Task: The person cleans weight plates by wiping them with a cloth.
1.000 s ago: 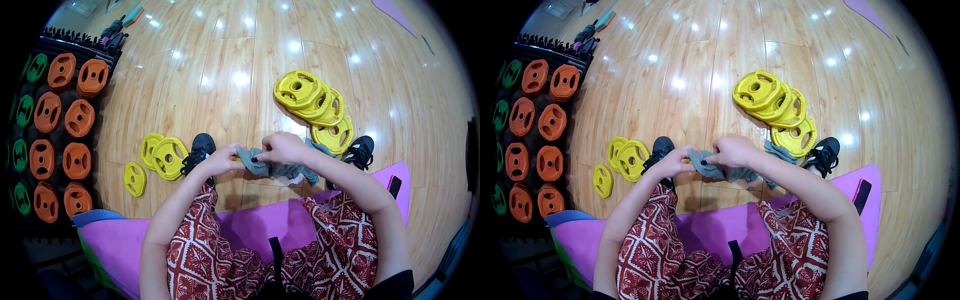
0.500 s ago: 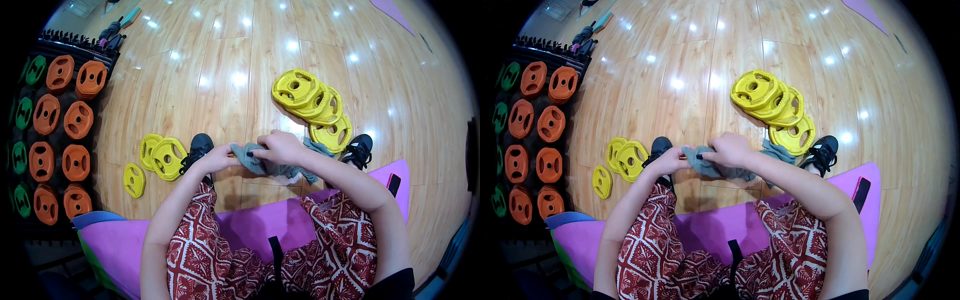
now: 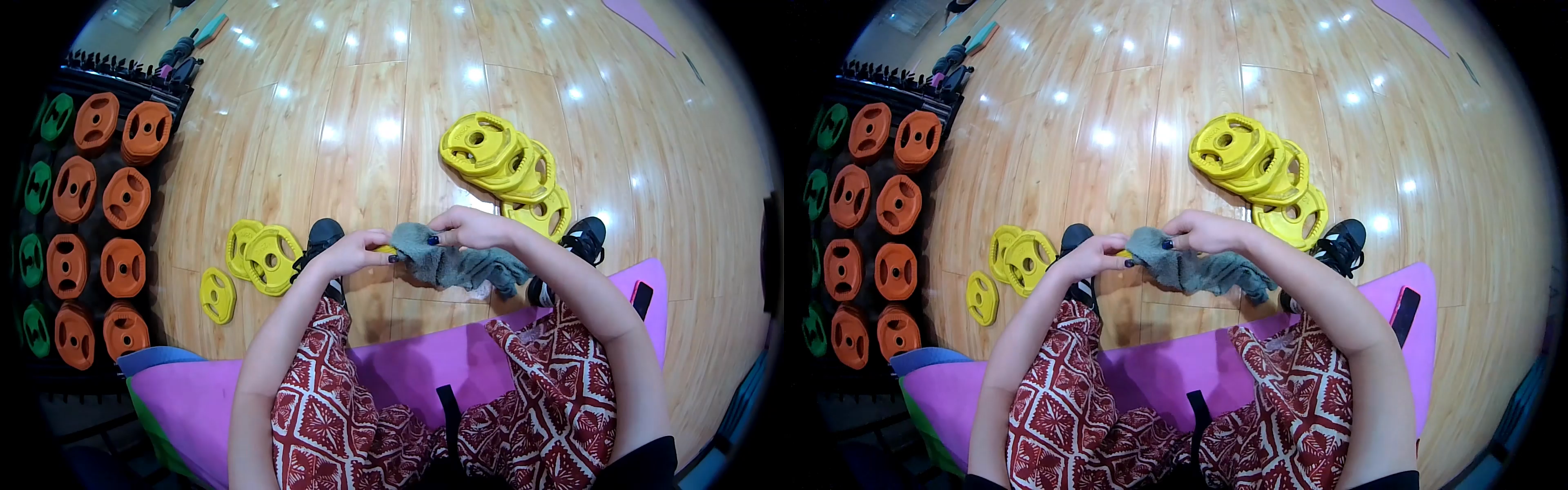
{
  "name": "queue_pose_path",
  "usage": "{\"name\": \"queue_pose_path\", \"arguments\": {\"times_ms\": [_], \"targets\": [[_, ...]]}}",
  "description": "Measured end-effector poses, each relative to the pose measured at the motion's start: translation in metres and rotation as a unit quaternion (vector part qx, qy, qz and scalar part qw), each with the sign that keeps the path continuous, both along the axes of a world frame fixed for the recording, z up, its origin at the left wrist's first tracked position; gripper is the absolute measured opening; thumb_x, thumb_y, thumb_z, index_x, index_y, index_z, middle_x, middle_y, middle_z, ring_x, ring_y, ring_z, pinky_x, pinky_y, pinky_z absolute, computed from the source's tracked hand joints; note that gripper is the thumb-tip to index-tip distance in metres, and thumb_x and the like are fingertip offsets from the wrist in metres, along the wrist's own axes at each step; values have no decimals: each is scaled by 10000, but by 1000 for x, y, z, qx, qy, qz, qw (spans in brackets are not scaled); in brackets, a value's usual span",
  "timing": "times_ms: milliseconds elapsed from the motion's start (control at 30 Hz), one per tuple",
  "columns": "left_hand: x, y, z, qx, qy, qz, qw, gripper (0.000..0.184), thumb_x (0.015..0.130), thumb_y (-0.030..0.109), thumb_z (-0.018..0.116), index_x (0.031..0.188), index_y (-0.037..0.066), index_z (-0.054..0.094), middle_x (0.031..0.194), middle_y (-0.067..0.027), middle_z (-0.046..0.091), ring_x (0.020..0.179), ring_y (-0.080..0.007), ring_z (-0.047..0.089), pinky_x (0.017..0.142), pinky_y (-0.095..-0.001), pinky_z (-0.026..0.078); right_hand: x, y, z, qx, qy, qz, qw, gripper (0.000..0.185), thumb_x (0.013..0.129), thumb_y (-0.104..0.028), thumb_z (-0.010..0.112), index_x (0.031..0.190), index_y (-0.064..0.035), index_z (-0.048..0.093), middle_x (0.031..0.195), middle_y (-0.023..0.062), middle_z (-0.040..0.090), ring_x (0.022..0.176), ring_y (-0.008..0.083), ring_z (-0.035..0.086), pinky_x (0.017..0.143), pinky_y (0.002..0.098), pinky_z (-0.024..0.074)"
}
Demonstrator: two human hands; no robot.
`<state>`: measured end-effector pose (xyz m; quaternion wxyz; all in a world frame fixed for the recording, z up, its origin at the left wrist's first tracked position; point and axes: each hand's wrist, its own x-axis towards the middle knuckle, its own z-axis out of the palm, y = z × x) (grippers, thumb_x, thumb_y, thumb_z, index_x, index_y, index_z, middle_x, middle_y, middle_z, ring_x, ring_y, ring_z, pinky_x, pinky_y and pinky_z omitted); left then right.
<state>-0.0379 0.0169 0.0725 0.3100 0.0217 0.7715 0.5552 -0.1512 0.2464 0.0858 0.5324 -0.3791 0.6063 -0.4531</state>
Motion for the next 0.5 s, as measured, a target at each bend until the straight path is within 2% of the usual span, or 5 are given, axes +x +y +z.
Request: {"name": "queue_pose_path", "arguments": {"times_ms": [67, 167, 233, 333, 500], "targets": [[-1, -2, -2, 24, -10, 8, 1000, 304, 784, 173, 608, 1043, 15, 583, 1009, -36, 550, 969, -116, 480, 875, -246, 362, -1, 3, -12, -2, -22, -4, 1000, 263, 850, -147, 527, 1050, 18, 574, 875, 39, 608, 787, 107, 525, 736, 289, 440], [0, -4, -3, 87, -31, 33, 995, 326, 786, 187, 610, 1059, 11, 576, 1015, -33, 562, 962, -112, 488, 875, -248, 365, 1, 10, -25, -24, 36, -85, 995, 300, 849, -203, 550, 1052, 16, 582, 860, 39, 602, 799, 98, 520, 743, 279, 434], [0, -2, -2, 84, -42, 52, 994, 336, 789, 187, 610, 1069, 6, 570, 1018, -35, 567, 959, -114, 492, 877, -251, 366, 0, 12, -28, 89, 55, -114, 988, 324, 850, -252, 557, 1046, 3, 595, 865, 37, 606, 817, 92, 521, 754, 271, 429], [-1, -1, 1, 86, -63, 76, 991, 354, 790, 183, 610, 1087, -1, 557, 1031, -43, 574, 960, -119, 498, 883, -259, 368, -5, 12, -21, 102, 65, -81, 989, 334, 856, -269, 549, 1052, -2, 595, 888, 30, 616, 837, 90, 525, 772, 262, 421], [-2, -9, -4, 94, -66, 72, 991, 370, 788, 173, 611, 1102, -10, 545, 1057, -53, 570, 981, -128, 498, 897, -268, 367, -2, 8, -21, 13, -35, -98, 995, 294, 856, -218, 546, 1041, 5, 599, 907, 6, 615, 846, 74, 521, 791, 247, 415]]}}
